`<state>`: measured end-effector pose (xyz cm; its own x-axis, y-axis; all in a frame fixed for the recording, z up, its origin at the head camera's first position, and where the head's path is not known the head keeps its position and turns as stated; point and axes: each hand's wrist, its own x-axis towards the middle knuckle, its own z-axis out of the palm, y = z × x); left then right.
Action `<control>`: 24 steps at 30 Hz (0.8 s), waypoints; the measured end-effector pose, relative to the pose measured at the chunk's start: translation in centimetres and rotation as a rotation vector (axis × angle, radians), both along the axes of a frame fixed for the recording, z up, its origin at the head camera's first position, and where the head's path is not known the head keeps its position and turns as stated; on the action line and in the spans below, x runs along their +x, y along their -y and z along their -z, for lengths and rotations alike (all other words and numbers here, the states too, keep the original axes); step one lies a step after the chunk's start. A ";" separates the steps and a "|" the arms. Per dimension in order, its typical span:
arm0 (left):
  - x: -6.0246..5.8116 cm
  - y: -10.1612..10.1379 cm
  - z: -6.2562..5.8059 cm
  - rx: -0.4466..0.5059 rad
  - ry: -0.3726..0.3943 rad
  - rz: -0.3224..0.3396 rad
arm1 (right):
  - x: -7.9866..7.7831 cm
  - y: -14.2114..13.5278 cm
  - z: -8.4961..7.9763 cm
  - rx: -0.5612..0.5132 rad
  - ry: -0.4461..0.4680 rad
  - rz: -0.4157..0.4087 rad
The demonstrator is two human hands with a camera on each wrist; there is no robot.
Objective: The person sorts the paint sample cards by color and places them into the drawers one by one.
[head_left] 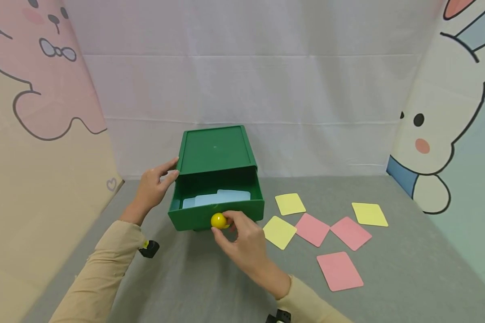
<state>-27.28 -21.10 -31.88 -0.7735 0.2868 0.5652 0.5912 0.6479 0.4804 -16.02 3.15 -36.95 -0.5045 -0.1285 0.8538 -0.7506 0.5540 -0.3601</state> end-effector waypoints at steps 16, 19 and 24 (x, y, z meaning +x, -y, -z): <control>0.2 0.1 0.0 0.004 0.022 0.007 | -1.4 0.4 -0.2 -0.052 0.079 0.022; 0.2 0.1 0.0 0.005 0.011 0.007 | -1.8 0.5 -0.2 -0.060 0.090 0.042; 0.2 -0.1 -0.1 0.009 -0.011 0.008 | -2.5 0.6 -0.2 -0.047 0.076 0.072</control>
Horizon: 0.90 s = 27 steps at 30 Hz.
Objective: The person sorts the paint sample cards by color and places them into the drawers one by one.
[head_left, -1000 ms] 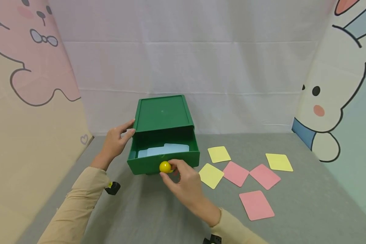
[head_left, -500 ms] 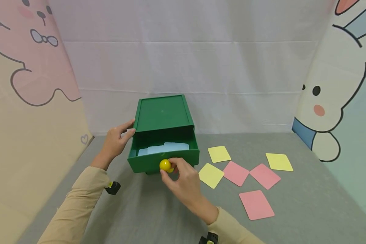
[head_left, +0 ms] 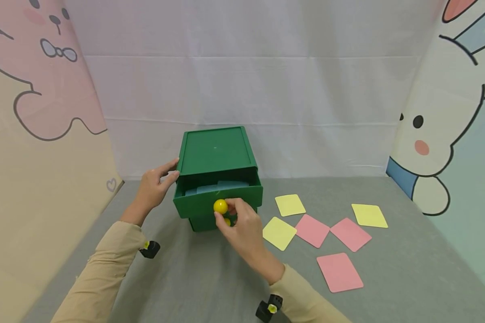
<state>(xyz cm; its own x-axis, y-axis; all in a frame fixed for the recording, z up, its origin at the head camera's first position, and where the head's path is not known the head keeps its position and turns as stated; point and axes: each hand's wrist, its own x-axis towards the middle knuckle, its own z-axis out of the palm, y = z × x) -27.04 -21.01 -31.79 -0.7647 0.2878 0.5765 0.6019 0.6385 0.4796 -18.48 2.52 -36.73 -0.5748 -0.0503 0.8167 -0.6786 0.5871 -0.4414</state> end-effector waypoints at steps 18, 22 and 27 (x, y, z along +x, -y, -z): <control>0.1 -0.2 0.0 -0.004 -0.011 0.003 | -2.1 0.6 -0.1 0.042 -0.015 0.076; 0.1 -0.2 0.0 -0.001 0.004 0.002 | -2.7 0.6 -0.2 0.048 -0.007 0.078; 0.1 -0.2 0.1 -0.002 0.025 -0.005 | -3.3 0.7 -0.3 0.050 -0.022 0.087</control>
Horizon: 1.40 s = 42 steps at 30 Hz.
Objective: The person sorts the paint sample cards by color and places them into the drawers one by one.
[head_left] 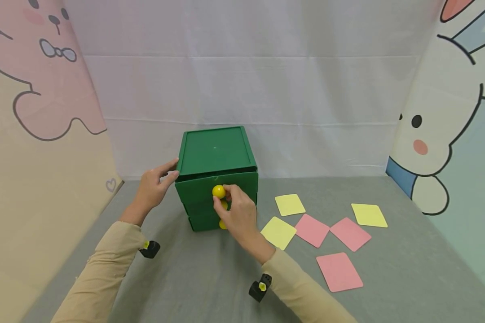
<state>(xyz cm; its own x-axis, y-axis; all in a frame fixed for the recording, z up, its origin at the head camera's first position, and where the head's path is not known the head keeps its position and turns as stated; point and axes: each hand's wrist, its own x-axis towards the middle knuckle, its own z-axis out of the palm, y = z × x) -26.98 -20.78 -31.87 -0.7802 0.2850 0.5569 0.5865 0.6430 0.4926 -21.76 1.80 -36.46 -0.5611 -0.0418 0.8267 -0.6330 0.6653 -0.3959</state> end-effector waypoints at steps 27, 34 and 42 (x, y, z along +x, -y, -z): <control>0.1 -0.3 -0.1 0.012 0.015 -0.006 | -1.9 0.2 0.2 -0.029 0.041 0.005; 0.1 -0.1 -0.1 0.011 0.015 -0.005 | -1.9 0.3 0.0 -0.035 0.056 -0.001; 0.1 -0.1 -0.2 0.010 0.015 -0.004 | -1.6 0.2 0.1 -0.053 0.089 -0.005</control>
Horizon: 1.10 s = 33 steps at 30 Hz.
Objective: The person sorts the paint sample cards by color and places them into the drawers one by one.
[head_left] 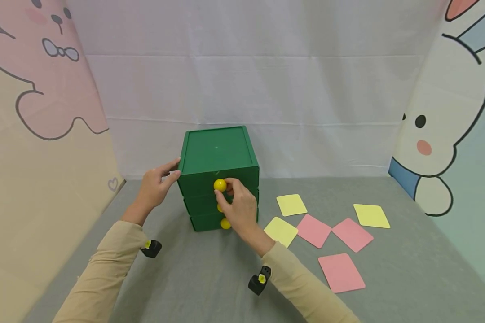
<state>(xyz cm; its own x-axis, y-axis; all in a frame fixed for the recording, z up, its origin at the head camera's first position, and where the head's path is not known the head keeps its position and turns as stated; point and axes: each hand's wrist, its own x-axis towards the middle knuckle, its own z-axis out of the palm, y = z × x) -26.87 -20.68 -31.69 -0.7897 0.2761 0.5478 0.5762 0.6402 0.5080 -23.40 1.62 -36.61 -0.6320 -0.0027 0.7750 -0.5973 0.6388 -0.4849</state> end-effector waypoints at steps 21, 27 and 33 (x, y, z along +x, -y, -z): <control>0.0 -0.2 -0.1 0.013 0.012 -0.003 | 1.0 -0.5 4.4 -0.048 0.188 0.024; 0.0 -0.2 -0.1 0.010 0.004 -0.008 | 0.7 0.3 5.5 -0.073 0.219 0.026; 0.1 -0.1 0.0 0.015 0.002 -0.004 | 0.6 0.9 5.9 -0.112 0.190 0.018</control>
